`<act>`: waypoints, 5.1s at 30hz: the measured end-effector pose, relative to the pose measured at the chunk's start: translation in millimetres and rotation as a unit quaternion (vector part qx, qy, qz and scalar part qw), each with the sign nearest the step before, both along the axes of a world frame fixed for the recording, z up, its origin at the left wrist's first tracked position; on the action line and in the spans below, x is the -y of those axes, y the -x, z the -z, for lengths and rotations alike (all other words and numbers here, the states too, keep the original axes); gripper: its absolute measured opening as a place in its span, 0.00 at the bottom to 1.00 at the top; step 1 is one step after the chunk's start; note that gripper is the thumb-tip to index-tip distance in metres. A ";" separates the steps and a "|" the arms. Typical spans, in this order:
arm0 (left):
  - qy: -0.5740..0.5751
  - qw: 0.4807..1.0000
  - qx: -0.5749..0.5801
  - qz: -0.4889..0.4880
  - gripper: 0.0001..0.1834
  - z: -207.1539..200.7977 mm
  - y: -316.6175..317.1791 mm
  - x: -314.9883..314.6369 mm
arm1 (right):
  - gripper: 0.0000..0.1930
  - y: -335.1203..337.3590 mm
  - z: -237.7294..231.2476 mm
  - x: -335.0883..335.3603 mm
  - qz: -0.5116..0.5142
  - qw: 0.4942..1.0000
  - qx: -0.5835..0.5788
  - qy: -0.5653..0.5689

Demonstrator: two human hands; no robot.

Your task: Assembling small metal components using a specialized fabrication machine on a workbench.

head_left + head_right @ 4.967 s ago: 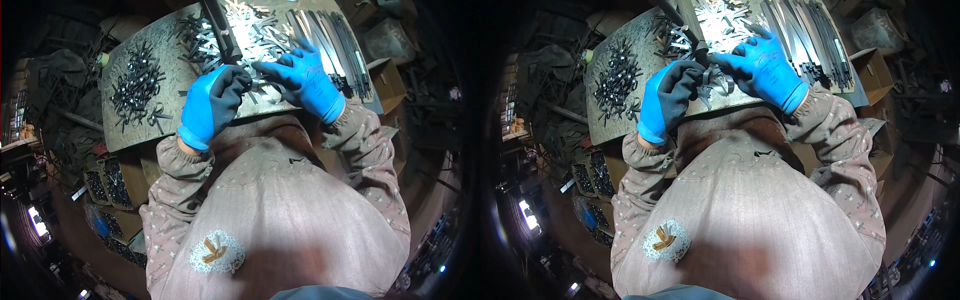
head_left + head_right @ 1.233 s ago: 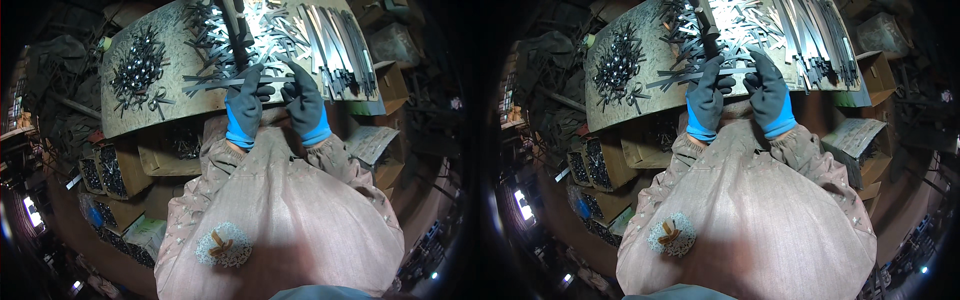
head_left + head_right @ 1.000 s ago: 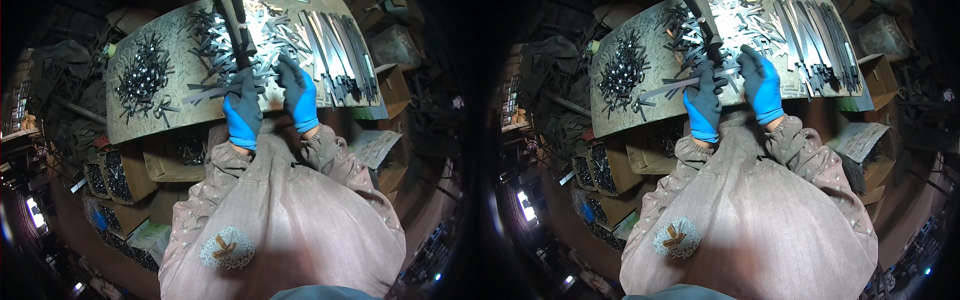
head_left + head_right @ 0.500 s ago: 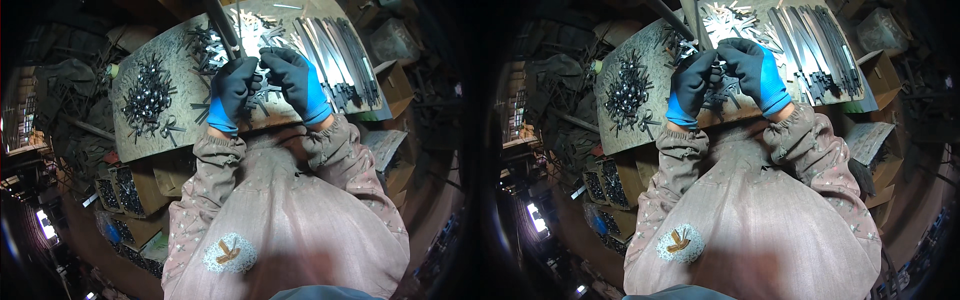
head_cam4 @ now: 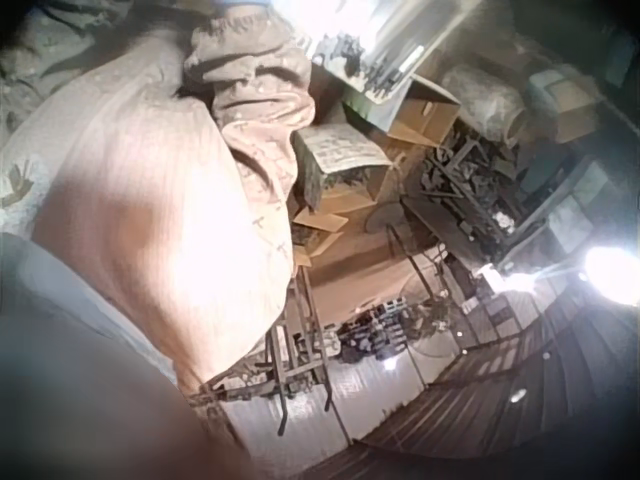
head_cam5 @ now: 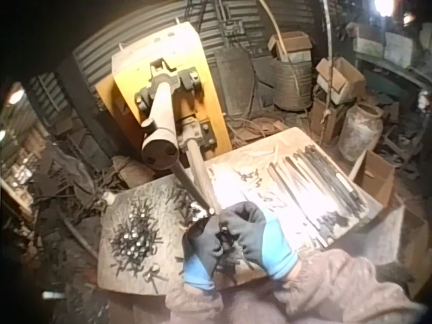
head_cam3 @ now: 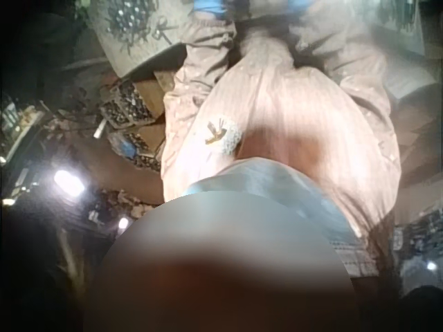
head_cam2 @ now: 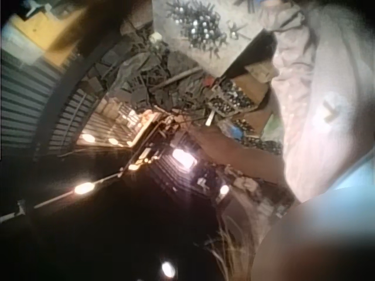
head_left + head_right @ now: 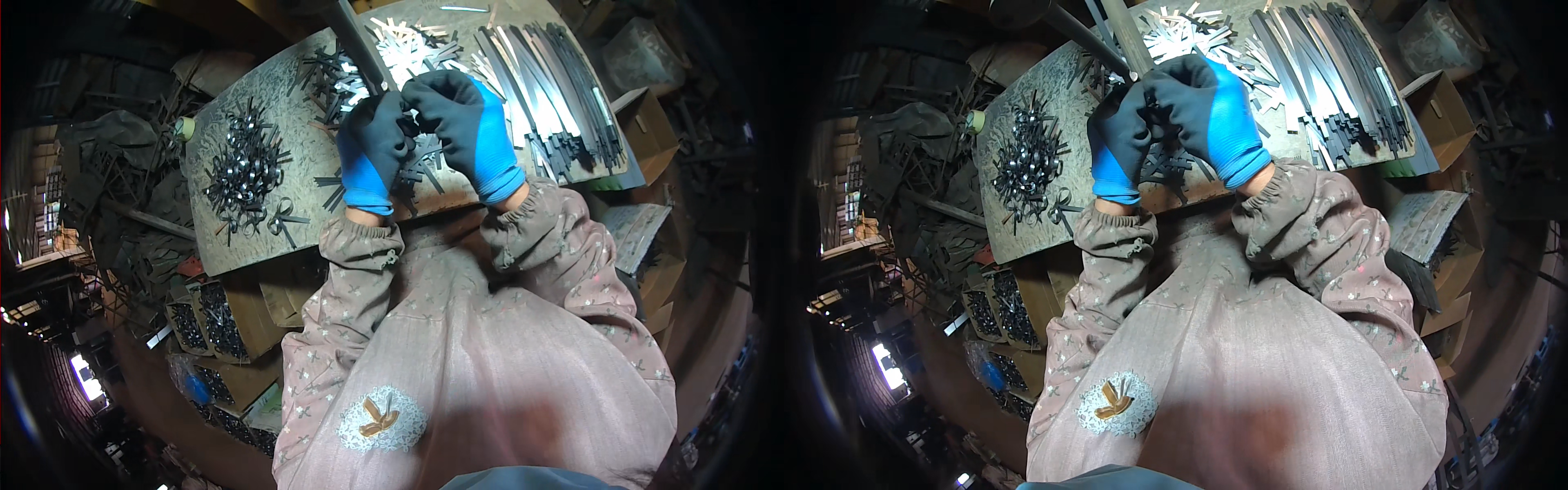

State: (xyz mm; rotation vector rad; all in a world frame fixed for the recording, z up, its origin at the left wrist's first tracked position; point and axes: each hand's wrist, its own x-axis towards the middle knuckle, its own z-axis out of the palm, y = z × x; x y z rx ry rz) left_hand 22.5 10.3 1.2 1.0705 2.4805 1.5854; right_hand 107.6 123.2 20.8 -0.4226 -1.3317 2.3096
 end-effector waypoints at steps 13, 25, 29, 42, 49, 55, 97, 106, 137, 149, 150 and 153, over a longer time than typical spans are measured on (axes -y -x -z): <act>-0.045 0.950 0.289 0.106 0.13 -20.1 5.4 13.7 | 0.14 43.9 26.2 -68.7 -0.160 0.802 -0.077 -0.570; -0.086 0.968 0.183 0.151 0.12 -0.2 12.1 22.3 | 0.15 53.5 6.3 -68.6 -0.295 0.788 0.056 -0.538; -0.052 0.982 0.127 0.129 0.10 -11.8 8.8 20.5 | 0.15 24.5 -10.4 -47.4 -0.115 0.954 0.201 -0.190; -0.065 0.968 0.241 -0.016 0.23 -0.3 -68.8 15.6 | 0.13 -19.0 18.4 5.7 -0.036 0.997 -0.009 0.067; 0.155 0.980 0.105 -0.070 0.21 1.5 -74.6 34.4 | 0.14 -23.6 39.7 -1.8 0.105 0.744 -0.049 -0.658; 0.169 0.972 0.143 -0.074 0.18 -2.5 -75.8 37.6 | 0.16 -26.3 27.4 9.0 0.071 0.889 -0.072 -0.446; -0.127 0.982 0.119 -0.078 0.21 -23.8 -42.8 28.3 | 0.10 -12.5 18.9 -8.1 0.001 0.982 0.072 -0.173; -0.150 0.985 -0.060 -0.054 0.16 -30.4 1.9 18.1 | 0.09 10.4 0.9 -20.5 0.138 0.863 0.016 -0.486; 0.027 0.976 -0.200 0.082 0.14 -11.8 64.2 7.2 | 0.18 48.6 -2.2 -77.4 -0.257 0.747 -0.075 -0.609; -0.057 0.993 -0.101 0.025 0.20 -8.6 -18.4 41.1 | 0.28 -26.3 32.9 -18.2 -0.227 0.974 -0.024 -0.005; 0.005 0.978 -0.209 0.014 0.20 -8.3 -26.3 46.7 | 0.30 -33.4 34.3 -7.1 -0.197 0.971 -0.065 -0.123; -0.126 0.971 0.191 0.067 0.22 3.7 -55.5 74.2 | 0.32 -52.7 27.7 -5.1 -0.314 0.948 -0.048 0.018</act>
